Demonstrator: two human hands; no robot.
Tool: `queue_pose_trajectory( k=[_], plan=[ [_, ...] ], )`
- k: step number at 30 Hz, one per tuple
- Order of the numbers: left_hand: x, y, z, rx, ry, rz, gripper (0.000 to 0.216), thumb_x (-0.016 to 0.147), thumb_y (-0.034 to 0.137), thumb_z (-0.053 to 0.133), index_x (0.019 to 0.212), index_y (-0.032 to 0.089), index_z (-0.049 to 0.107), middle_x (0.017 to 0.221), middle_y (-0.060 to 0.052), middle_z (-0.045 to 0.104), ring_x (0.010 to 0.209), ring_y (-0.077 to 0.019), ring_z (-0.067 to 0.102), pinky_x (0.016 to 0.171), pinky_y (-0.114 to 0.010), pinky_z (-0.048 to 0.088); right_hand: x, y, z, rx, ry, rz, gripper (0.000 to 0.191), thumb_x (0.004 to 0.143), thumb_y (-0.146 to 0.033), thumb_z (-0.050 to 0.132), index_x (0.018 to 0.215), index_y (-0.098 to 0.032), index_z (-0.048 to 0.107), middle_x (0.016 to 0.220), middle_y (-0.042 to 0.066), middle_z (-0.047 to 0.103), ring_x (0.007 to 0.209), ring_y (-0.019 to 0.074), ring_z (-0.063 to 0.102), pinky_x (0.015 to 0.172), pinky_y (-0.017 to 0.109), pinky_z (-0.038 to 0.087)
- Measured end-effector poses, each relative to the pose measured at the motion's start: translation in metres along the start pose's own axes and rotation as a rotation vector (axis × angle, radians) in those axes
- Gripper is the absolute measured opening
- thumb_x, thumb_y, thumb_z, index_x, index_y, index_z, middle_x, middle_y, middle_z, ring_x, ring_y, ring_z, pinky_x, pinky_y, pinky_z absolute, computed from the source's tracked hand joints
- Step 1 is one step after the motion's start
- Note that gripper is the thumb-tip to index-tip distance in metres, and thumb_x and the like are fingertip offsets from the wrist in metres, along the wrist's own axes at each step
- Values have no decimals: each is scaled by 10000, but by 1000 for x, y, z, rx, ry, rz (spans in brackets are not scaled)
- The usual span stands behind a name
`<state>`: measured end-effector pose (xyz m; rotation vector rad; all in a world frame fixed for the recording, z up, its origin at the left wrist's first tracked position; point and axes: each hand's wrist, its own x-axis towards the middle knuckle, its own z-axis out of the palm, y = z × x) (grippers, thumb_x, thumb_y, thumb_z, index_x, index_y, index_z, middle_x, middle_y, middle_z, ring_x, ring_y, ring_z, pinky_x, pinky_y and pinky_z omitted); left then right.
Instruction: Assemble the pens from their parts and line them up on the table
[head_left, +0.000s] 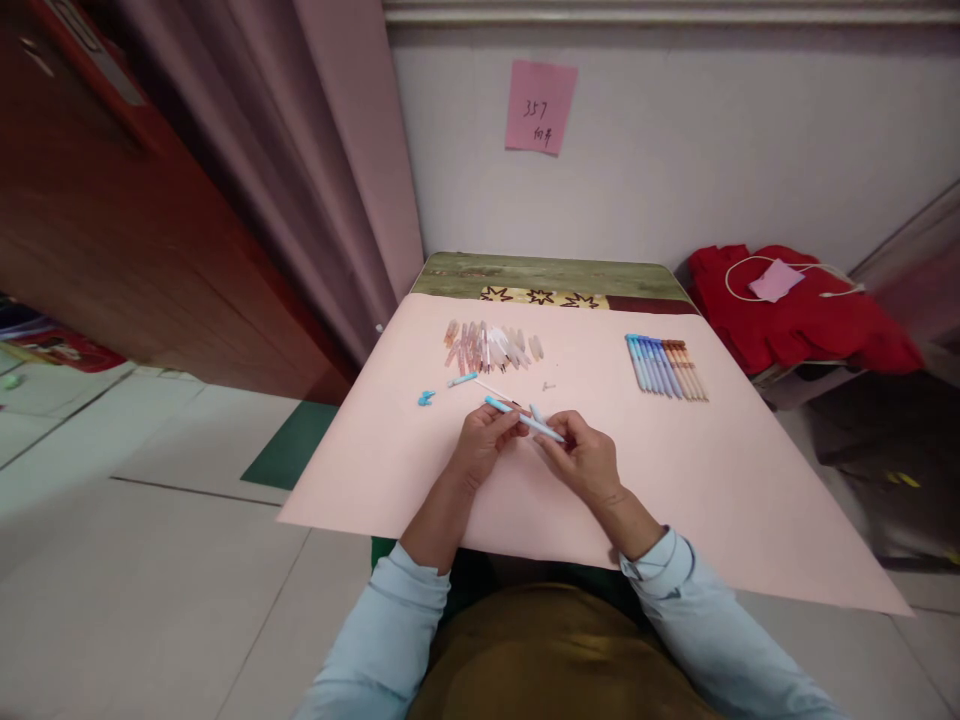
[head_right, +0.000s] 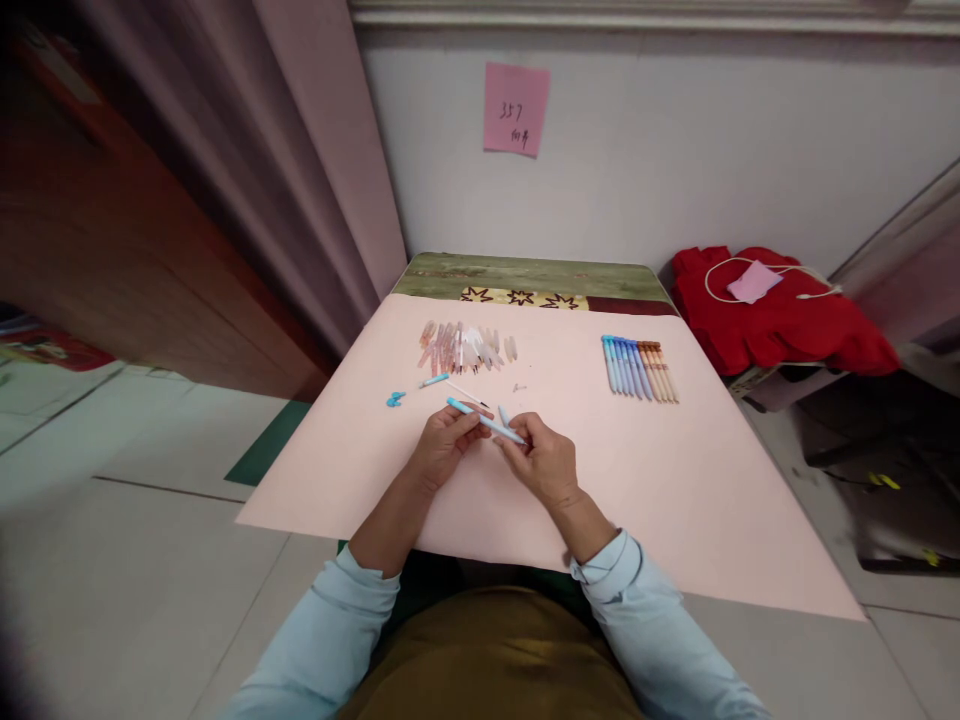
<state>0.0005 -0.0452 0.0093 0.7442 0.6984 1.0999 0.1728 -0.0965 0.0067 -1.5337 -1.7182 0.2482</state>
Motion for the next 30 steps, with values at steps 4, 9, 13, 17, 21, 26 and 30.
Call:
queue_pose_trajectory(
  k=[4, 9, 13, 17, 21, 26, 30],
  plan=[
    [0, 0, 0, 29, -2, -16, 226, 695, 264, 805, 831, 109, 714, 834, -75, 713, 680, -126, 634, 739, -289, 503, -1, 1, 1, -74, -28, -18, 331, 937, -449, 503, 766, -212, 660, 573, -22, 605, 503, 103, 522, 536, 214, 332],
    [-1, 0, -1, 43, -18, -16, 219, 719, 271, 788, 842, 104, 719, 841, -76, 708, 685, -124, 630, 737, -285, 501, 0, 0, -1, -50, -63, 10, 356, 956, -433, 459, 789, -213, 685, 589, -12, 622, 517, 107, 549, 539, 212, 343],
    [0, 0, -1, 7, 2, -7, 228, 707, 270, 799, 842, 111, 708, 857, -70, 708, 705, -125, 634, 762, -290, 505, 0, -2, -1, 4, -37, 1, 250, 881, -447, 590, 898, -213, 674, 562, -48, 573, 484, 91, 505, 520, 198, 350],
    [1, -1, 0, -14, 8, -10, 243, 695, 270, 810, 845, 115, 696, 851, -69, 708, 702, -124, 632, 762, -296, 506, -1, -2, 0, -5, 23, -16, 199, 879, -400, 600, 846, -214, 666, 559, -52, 573, 472, 84, 484, 519, 203, 352],
    [0, 0, 0, -8, 1, -5, 222, 697, 269, 808, 814, 115, 701, 852, -70, 706, 706, -126, 633, 766, -298, 506, -2, -2, 0, 19, 53, -39, 192, 877, -394, 608, 851, -212, 662, 583, -39, 601, 496, 90, 511, 530, 207, 372],
    [0, -1, 1, 24, 10, -24, 250, 674, 281, 821, 818, 115, 703, 787, -53, 696, 681, -125, 635, 758, -293, 502, -2, -3, 0, 46, 70, -62, 203, 884, -398, 605, 844, -209, 669, 630, -17, 638, 508, 93, 514, 539, 213, 390],
    [1, -3, -1, 52, 32, -34, 270, 671, 284, 822, 842, 120, 692, 719, -35, 685, 666, -131, 641, 760, -295, 501, -1, -4, -2, 59, 91, -66, 210, 888, -397, 608, 839, -206, 681, 634, -13, 641, 513, 95, 513, 544, 217, 387]
  ],
)
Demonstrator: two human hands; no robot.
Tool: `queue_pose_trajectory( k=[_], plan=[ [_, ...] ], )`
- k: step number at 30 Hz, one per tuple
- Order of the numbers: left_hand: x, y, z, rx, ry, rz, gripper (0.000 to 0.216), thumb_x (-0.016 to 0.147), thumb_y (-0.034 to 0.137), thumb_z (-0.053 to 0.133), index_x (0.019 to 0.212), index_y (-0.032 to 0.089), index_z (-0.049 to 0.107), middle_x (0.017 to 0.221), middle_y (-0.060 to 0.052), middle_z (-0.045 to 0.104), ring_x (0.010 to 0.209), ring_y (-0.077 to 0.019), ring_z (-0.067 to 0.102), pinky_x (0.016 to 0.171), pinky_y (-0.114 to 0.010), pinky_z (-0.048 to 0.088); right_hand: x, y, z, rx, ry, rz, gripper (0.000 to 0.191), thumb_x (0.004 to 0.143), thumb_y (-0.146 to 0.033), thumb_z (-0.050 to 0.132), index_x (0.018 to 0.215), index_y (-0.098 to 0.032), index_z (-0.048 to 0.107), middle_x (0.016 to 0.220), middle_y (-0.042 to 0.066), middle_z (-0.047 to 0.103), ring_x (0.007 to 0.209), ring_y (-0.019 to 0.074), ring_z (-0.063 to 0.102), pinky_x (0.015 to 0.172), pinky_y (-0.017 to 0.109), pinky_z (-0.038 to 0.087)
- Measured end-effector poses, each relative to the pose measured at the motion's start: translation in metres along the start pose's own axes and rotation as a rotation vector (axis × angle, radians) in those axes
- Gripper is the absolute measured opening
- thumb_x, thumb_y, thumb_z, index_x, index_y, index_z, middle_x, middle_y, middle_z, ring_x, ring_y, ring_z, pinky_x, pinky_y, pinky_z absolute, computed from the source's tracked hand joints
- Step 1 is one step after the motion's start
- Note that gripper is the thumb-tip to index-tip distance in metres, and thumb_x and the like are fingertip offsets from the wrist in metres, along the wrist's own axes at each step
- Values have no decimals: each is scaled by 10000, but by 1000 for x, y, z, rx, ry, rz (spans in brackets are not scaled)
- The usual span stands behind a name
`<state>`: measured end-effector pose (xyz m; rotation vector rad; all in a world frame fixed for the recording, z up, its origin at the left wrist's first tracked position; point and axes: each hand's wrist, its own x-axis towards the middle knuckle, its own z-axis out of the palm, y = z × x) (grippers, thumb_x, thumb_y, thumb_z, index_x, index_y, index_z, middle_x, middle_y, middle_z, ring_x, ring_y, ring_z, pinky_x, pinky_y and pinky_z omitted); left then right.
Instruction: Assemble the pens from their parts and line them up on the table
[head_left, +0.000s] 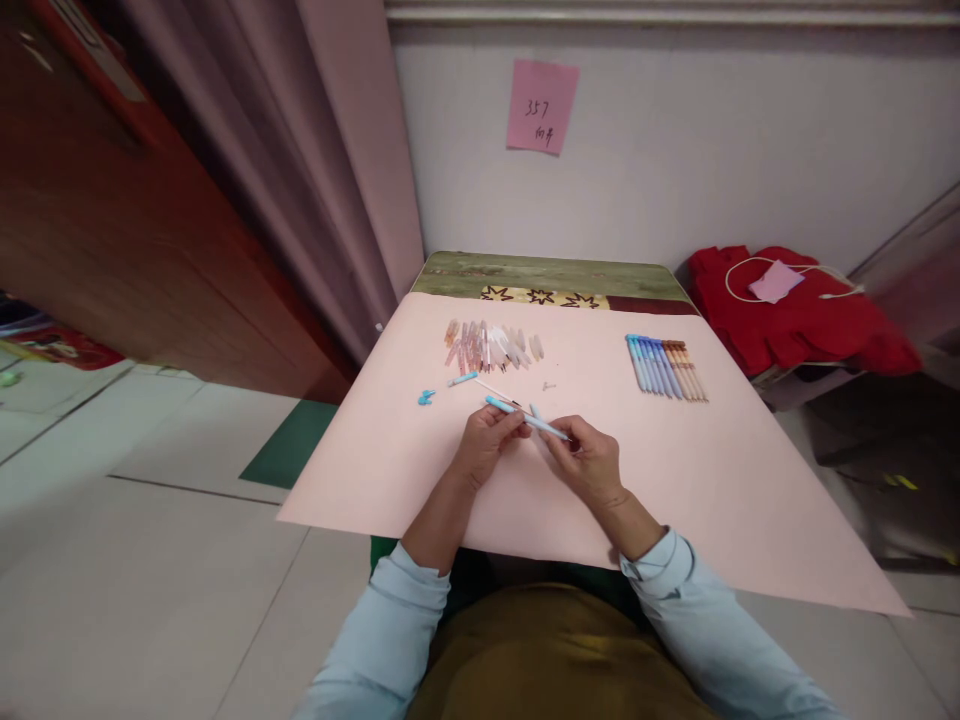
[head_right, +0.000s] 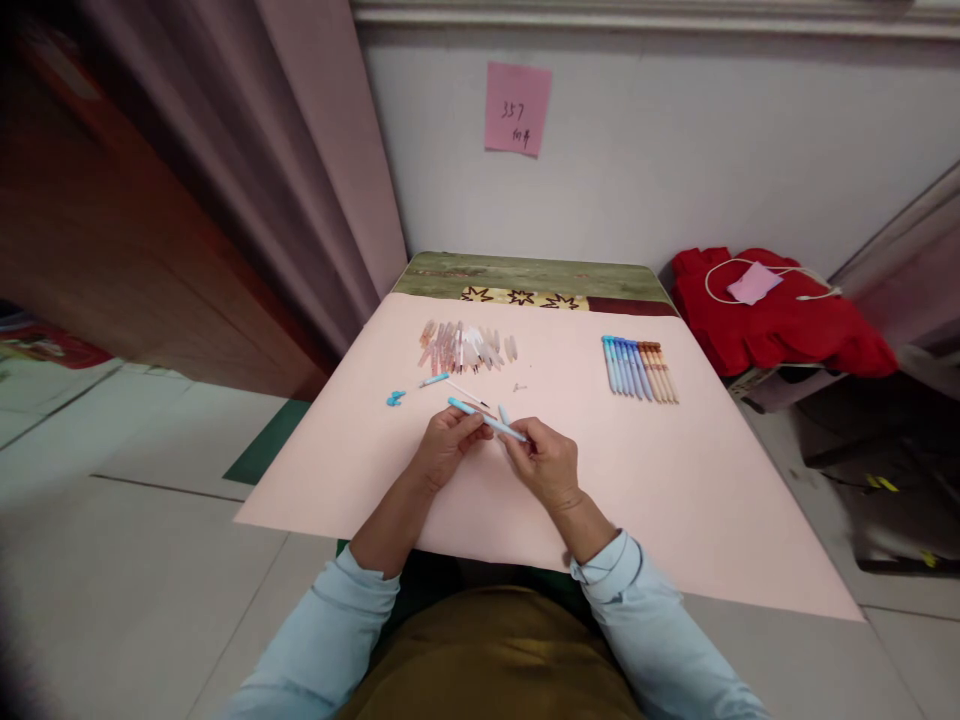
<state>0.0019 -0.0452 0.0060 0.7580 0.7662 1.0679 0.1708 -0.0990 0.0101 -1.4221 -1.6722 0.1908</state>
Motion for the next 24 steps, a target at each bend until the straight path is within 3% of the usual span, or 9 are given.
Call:
queue_pose_trajectory(
  k=[6, 13, 19, 24],
  plan=[
    [0, -2, -3, -5, -21, 20, 260, 684, 282, 815, 848, 116, 702, 760, -57, 706, 689, -141, 650, 762, -298, 497, 0, 1, -2, -57, -49, -11, 284, 942, -402, 531, 837, -203, 704, 661, 4, 674, 550, 102, 566, 562, 210, 381],
    [-2, 0, -3, 30, -69, 27, 241, 719, 304, 788, 844, 106, 730, 784, -79, 711, 711, -148, 647, 770, -301, 499, 0, 4, -1, -101, -110, 7, 399, 978, -393, 438, 708, -206, 664, 594, -1, 654, 510, 96, 569, 547, 204, 363],
    [0, -1, -1, -28, 1, 14, 259, 671, 301, 822, 815, 123, 701, 729, -43, 687, 664, -134, 636, 746, -298, 503, 0, 3, 1, -56, -76, 13, 296, 890, -486, 590, 943, -213, 689, 620, -21, 640, 514, 100, 545, 550, 204, 384],
    [0, 0, -1, 9, 2, 10, 266, 664, 311, 825, 811, 117, 719, 715, -52, 691, 668, -140, 639, 751, -298, 501, 0, 1, 1, -88, -49, -12, 264, 905, -441, 582, 822, -213, 686, 617, -23, 635, 514, 94, 520, 545, 212, 360]
  ],
)
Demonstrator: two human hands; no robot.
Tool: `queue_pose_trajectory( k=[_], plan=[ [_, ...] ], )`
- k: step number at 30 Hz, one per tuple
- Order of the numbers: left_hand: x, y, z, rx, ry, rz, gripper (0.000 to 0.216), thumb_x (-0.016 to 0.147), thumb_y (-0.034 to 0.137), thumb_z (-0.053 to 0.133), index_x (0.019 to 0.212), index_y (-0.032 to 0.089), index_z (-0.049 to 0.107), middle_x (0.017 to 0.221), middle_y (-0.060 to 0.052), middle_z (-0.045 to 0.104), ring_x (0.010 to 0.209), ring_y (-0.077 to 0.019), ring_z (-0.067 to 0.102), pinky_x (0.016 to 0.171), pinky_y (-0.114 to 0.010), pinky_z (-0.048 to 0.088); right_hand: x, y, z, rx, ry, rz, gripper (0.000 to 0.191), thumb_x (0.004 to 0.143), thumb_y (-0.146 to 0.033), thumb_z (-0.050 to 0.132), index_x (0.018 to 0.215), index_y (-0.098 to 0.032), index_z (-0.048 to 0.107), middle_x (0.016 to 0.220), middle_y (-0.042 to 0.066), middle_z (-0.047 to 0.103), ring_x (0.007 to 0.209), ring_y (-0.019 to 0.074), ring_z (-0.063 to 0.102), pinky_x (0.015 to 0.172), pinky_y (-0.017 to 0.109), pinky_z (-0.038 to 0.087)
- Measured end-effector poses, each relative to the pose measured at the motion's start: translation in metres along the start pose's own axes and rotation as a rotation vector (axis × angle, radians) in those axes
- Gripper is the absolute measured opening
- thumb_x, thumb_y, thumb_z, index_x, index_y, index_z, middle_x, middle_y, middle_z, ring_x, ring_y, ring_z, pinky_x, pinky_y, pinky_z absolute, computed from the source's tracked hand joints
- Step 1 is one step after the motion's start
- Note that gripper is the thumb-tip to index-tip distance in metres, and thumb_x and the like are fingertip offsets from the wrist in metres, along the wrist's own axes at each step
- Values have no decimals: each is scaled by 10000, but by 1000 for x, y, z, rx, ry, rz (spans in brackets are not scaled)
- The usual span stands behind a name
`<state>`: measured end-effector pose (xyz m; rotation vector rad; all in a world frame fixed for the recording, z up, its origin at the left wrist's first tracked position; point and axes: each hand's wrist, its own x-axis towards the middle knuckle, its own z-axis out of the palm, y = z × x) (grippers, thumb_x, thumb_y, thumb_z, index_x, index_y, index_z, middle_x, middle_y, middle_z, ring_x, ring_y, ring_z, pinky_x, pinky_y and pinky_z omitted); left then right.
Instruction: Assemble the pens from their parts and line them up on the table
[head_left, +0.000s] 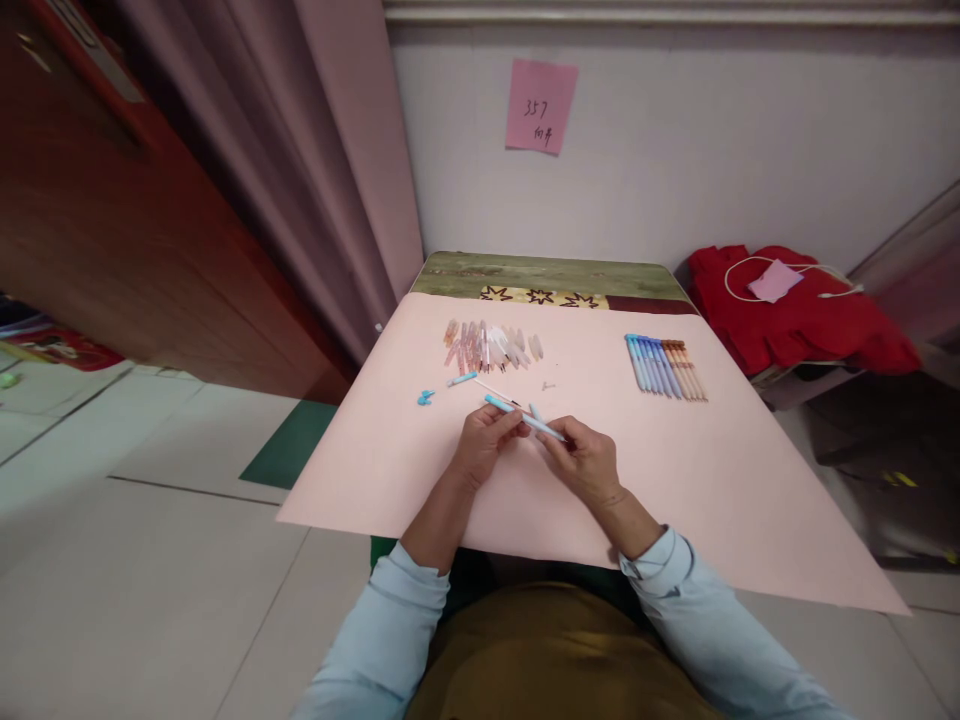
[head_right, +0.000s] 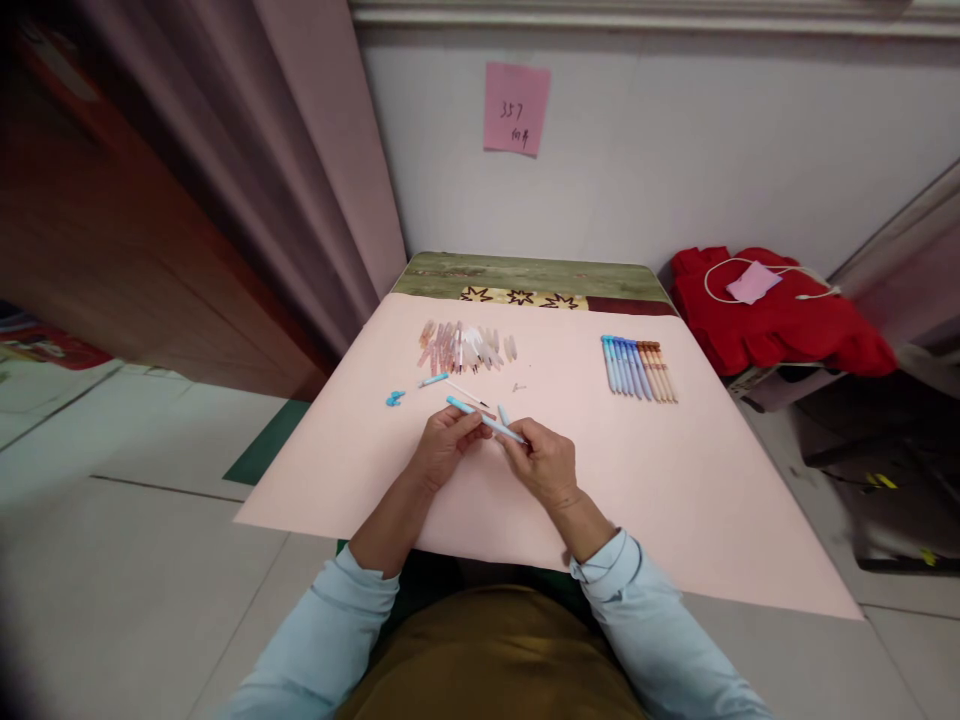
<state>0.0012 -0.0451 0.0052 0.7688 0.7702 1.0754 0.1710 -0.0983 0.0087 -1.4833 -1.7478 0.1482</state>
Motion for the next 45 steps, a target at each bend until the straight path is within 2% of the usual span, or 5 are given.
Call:
queue_pose_trajectory(
  k=[14, 22, 27, 39, 45],
  plan=[
    [-4, 2, -1, 69, -93, 34, 245, 721, 320, 781, 851, 113, 760, 832, -97, 725, 729, -154, 642, 781, -304, 490, -3, 5, 2, -102, -60, -45, 416, 983, -395, 418, 722, -204, 679, 570, -5, 639, 517, 105, 555, 537, 225, 314],
    [-1, -2, -1, 20, -28, 39, 222, 713, 294, 790, 845, 129, 721, 748, -48, 698, 694, -137, 635, 773, -296, 492, 0, 1, -1, 15, -26, -2, 283, 936, -441, 529, 960, -211, 692, 634, -13, 649, 525, 104, 551, 552, 209, 370],
    [0, -3, -2, 38, -48, 36, 236, 708, 293, 791, 853, 117, 729, 761, -66, 708, 709, -148, 642, 783, -306, 494, 0, 0, -1, 0, 19, 16, 270, 888, -459, 594, 819, -205, 655, 565, -35, 583, 484, 92, 502, 523, 206, 355],
    [-1, -1, -2, 75, -40, 41, 264, 706, 328, 791, 865, 122, 746, 807, -69, 715, 716, -142, 644, 787, -298, 502, 0, 0, 1, -46, -11, -10, 290, 938, -439, 525, 854, -203, 671, 597, -26, 631, 485, 93, 521, 524, 210, 343],
    [-2, -2, 2, 70, -2, 63, 267, 693, 316, 797, 877, 135, 728, 840, -52, 712, 696, -121, 635, 756, -276, 504, 1, 2, 1, -16, -75, 13, 221, 885, -418, 608, 845, -208, 666, 592, -42, 605, 499, 88, 517, 528, 205, 355]
  ],
)
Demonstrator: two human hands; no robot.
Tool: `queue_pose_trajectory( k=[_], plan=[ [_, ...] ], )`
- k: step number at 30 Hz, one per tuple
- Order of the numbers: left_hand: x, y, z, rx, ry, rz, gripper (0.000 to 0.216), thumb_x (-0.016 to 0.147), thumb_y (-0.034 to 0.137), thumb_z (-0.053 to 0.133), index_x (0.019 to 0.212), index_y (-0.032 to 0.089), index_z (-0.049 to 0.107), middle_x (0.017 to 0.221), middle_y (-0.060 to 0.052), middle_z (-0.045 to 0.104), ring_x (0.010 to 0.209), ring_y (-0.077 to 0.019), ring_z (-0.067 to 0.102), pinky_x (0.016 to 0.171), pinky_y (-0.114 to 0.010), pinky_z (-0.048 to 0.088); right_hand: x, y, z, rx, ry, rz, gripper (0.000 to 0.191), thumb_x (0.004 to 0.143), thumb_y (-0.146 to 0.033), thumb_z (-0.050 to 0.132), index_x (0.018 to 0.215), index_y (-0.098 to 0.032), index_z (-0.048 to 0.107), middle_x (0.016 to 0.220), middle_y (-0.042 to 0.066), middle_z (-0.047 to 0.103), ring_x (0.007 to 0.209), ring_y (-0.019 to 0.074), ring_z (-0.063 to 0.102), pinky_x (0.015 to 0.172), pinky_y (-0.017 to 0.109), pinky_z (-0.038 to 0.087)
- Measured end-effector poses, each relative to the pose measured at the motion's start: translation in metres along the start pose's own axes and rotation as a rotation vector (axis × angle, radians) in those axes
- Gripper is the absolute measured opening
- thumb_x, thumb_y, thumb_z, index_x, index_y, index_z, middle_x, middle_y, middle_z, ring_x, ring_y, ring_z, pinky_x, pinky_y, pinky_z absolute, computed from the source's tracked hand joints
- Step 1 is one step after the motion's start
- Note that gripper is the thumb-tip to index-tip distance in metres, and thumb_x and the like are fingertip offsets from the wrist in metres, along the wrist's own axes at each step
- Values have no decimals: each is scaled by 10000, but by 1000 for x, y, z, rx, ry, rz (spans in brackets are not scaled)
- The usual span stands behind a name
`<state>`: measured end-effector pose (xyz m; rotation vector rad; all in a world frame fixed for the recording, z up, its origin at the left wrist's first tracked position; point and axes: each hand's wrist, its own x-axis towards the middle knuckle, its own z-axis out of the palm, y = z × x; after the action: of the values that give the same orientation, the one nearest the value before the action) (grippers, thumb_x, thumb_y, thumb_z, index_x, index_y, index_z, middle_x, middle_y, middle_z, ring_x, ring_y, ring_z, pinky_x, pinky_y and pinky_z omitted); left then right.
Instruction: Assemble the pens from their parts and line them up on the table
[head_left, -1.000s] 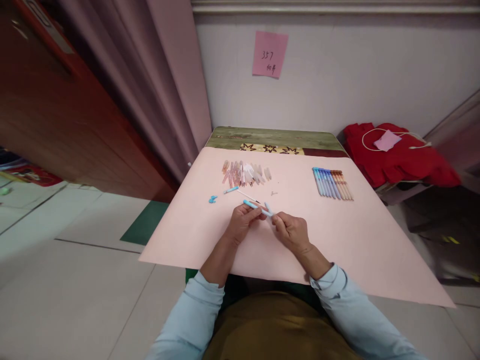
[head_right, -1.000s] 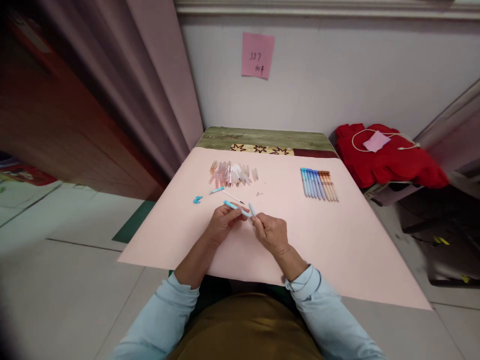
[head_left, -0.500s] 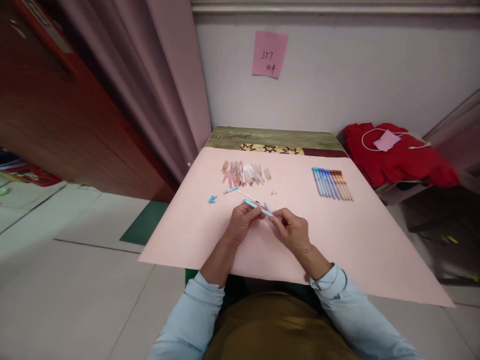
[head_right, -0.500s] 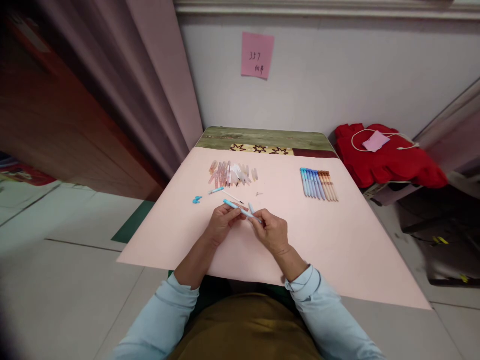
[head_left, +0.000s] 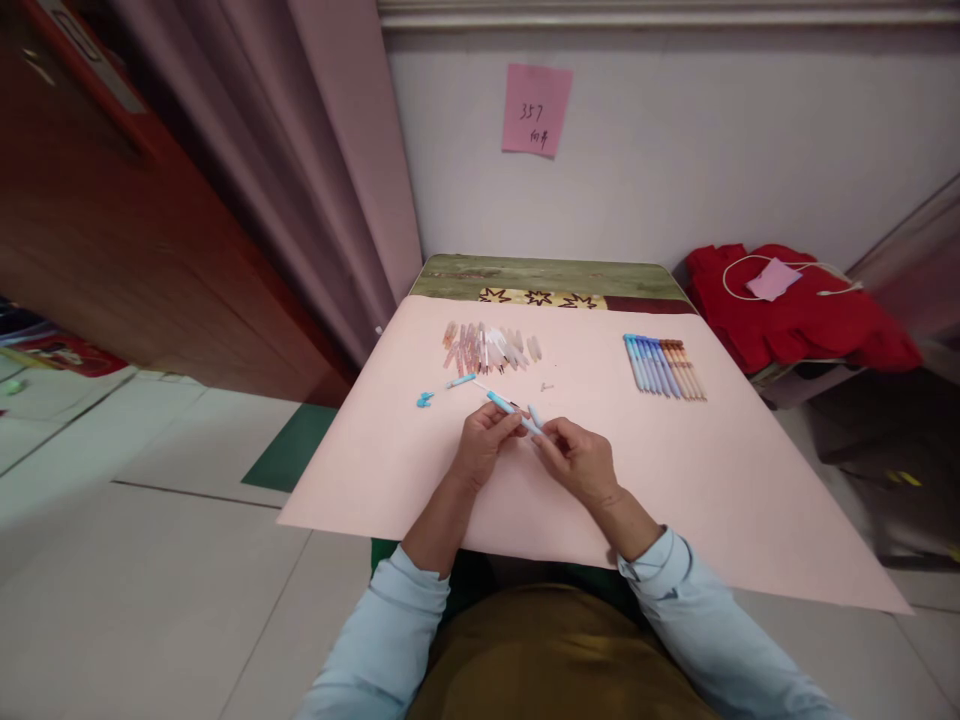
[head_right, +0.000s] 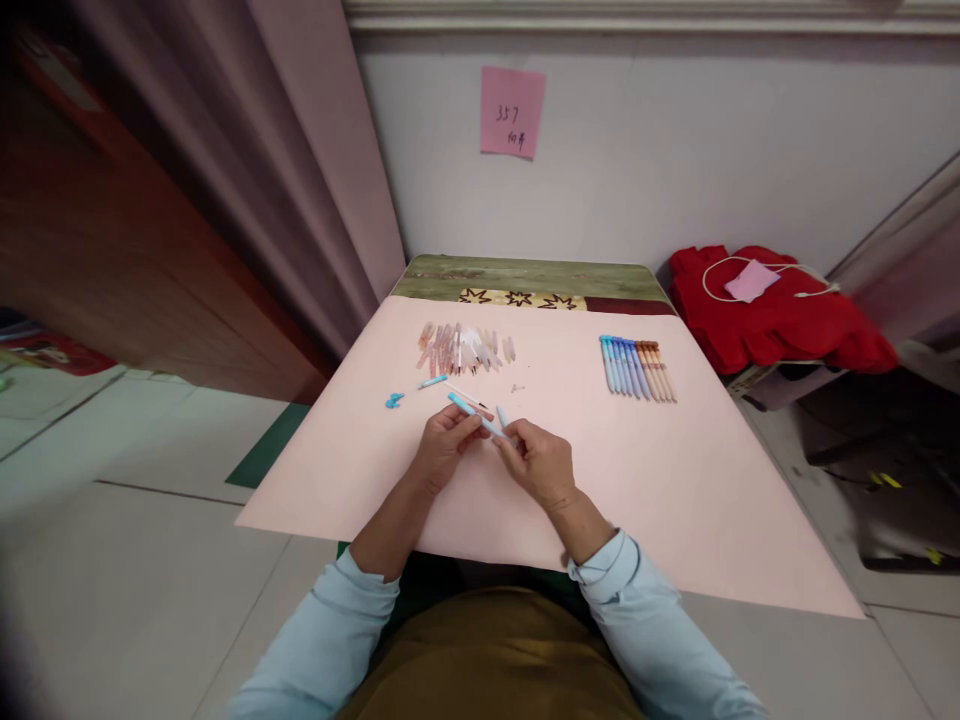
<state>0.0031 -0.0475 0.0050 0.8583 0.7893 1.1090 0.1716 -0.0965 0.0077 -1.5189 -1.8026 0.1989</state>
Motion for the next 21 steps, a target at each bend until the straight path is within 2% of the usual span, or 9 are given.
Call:
queue_pose_trajectory(
  k=[6, 8, 10, 13, 16, 19, 21],
  plan=[
    [0, 2, 1, 73, -28, 8, 256, 694, 313, 791, 858, 131, 717, 744, -34, 694, 679, -123, 625, 739, -270, 498, 1, 1, 1, 36, 37, -61, 207, 891, -397, 617, 942, -216, 703, 773, 10, 687, 631, 108, 599, 589, 209, 404],
    [-1, 2, 2, 114, -45, 27, 241, 710, 323, 775, 843, 133, 708, 734, -36, 692, 689, -130, 626, 742, -274, 495, 0, 1, 2, 26, 49, -74, 193, 891, -385, 619, 931, -219, 710, 770, 13, 690, 637, 112, 607, 587, 213, 405],
    [-2, 1, 4, 178, -11, 63, 220, 738, 338, 747, 819, 140, 697, 712, -32, 680, 677, -132, 620, 723, -271, 492, 0, 1, 2, 14, 72, -80, 176, 890, -362, 616, 896, -213, 708, 751, 12, 684, 630, 113, 604, 585, 217, 405],
    [-4, 0, 5, 344, 165, 210, 197, 775, 354, 697, 779, 159, 672, 686, -18, 651, 648, -134, 600, 677, -267, 485, 1, 1, 1, 24, 125, -53, 158, 878, -338, 620, 868, -200, 697, 724, 8, 667, 617, 109, 597, 575, 216, 408],
    [-6, 5, -4, 611, 415, 452, 148, 803, 328, 652, 804, 181, 652, 747, -18, 644, 690, -143, 587, 708, -276, 479, 2, 1, -1, 32, 157, -24, 157, 871, -334, 618, 837, -199, 690, 695, 2, 649, 602, 108, 586, 555, 214, 405],
    [-5, 19, -28, 915, 658, 600, 120, 798, 288, 631, 864, 189, 650, 818, -26, 619, 719, -154, 556, 750, -296, 470, 3, 0, -3, 35, 164, -31, 163, 874, -330, 607, 821, -198, 685, 682, 3, 646, 592, 109, 582, 552, 216, 406],
    [-4, 29, -49, 1049, 773, 580, 138, 791, 280, 627, 892, 188, 643, 857, -34, 599, 731, -164, 549, 776, -313, 469, 3, -1, -3, 40, 163, -47, 158, 874, -327, 607, 829, -198, 686, 683, 3, 647, 590, 108, 582, 552, 215, 406]
  ],
)
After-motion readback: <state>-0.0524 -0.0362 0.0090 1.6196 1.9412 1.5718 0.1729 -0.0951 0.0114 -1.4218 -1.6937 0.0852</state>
